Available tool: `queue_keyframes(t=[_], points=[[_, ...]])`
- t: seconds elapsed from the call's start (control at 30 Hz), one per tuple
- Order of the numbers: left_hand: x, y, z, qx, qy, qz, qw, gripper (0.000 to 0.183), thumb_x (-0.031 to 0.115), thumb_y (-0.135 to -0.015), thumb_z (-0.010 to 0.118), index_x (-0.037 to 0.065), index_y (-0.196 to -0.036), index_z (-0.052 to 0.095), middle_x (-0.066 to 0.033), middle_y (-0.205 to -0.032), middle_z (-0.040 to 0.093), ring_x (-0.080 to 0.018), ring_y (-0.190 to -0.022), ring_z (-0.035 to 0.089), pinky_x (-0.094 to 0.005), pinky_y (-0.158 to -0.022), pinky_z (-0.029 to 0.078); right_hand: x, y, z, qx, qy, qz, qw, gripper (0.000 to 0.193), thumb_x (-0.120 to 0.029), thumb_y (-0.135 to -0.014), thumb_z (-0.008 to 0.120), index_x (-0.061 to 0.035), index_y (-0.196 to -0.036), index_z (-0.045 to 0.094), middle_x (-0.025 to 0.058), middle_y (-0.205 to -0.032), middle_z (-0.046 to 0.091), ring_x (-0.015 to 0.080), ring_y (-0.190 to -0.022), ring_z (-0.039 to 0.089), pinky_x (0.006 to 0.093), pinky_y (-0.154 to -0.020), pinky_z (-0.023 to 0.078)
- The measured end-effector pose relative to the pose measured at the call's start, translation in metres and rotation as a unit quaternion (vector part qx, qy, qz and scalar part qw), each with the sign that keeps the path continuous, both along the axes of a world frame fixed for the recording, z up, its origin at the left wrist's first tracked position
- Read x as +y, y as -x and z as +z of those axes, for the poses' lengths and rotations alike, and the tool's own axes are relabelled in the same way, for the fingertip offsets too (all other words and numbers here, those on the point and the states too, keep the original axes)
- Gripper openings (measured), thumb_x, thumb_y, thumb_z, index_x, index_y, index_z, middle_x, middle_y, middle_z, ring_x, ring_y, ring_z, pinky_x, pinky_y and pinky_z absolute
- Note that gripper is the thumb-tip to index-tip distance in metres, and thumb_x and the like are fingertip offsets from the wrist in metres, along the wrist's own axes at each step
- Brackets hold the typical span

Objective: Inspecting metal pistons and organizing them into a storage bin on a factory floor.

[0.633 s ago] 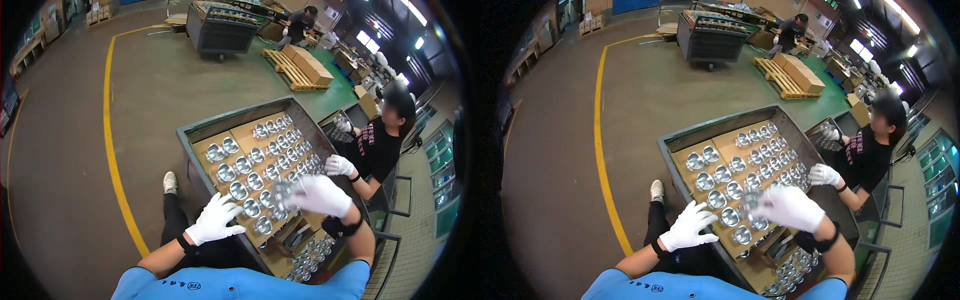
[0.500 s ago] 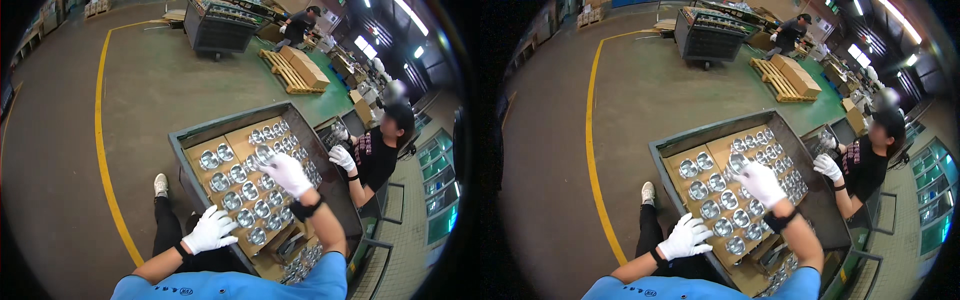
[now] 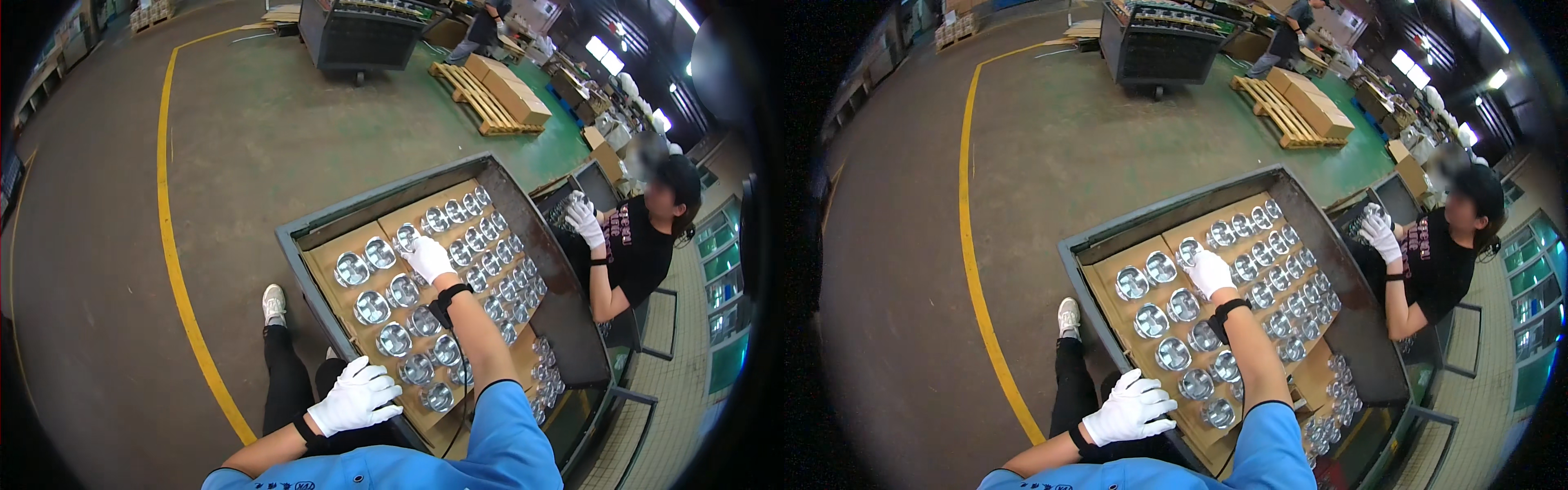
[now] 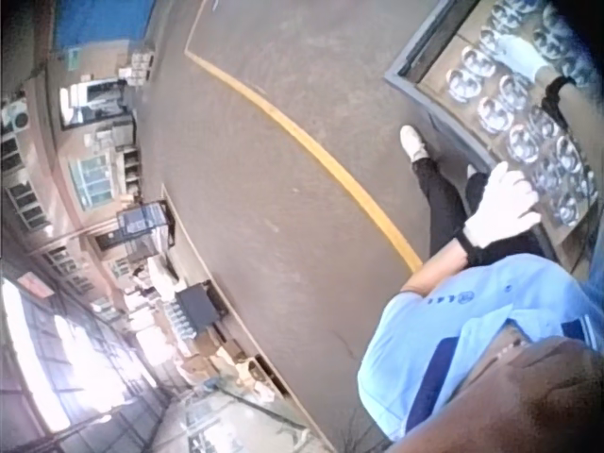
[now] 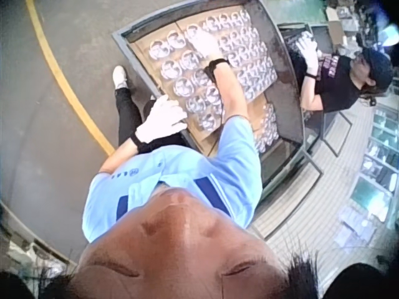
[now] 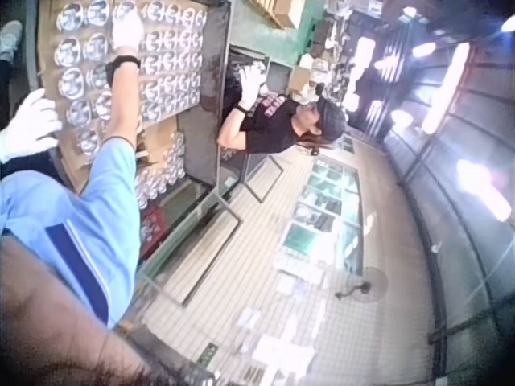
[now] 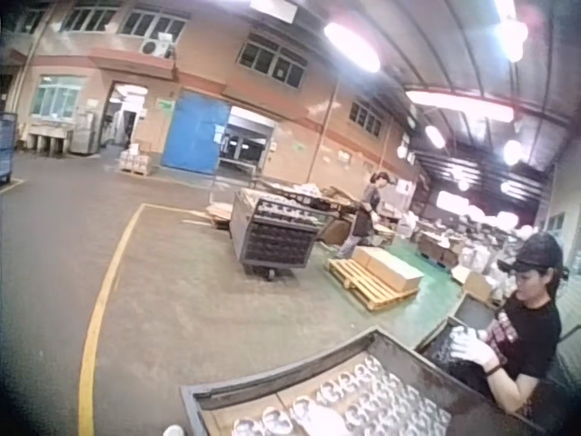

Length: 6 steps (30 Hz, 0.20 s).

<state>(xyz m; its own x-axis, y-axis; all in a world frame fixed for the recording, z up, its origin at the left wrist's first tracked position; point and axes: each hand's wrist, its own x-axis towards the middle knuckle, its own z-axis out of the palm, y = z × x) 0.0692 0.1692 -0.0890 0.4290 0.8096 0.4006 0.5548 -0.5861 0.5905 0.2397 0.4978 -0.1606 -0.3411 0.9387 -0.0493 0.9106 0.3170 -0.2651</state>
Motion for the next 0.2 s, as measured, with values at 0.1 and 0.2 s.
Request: queue_keyframes(t=[0.1,0.2], points=[[0.001,-0.003,0.001,0.006,-0.002,-0.004,1.000,0.029,0.043,-0.086,0.073,0.018,-0.100,0.074,0.0012,-0.096,0.066,-0.0194,-0.103,0.061,-0.0431,-0.102,0.038,-0.006,-0.008,0.026,-0.032,-0.041,0.076,0.996,0.023,-0.031,-0.086,0.073,-0.0094,-0.091,0.078,0.0159,-0.097,0.074,0.0357,-0.091,0.070,0.0458,-0.082,0.056],[0.000,-0.005,-0.001,0.044,0.004,-0.003,0.999,0.026,0.043,-0.086,0.073,0.020,-0.098,0.074,0.0012,-0.094,0.067,-0.0196,-0.103,0.061,-0.0439,-0.104,0.036,-0.019,-0.018,0.074,0.063,-0.127,0.111,0.984,0.024,-0.030,-0.085,0.070,-0.0077,-0.092,0.076,0.0204,-0.092,0.071,0.0360,-0.092,0.070,0.0472,-0.083,0.055]])
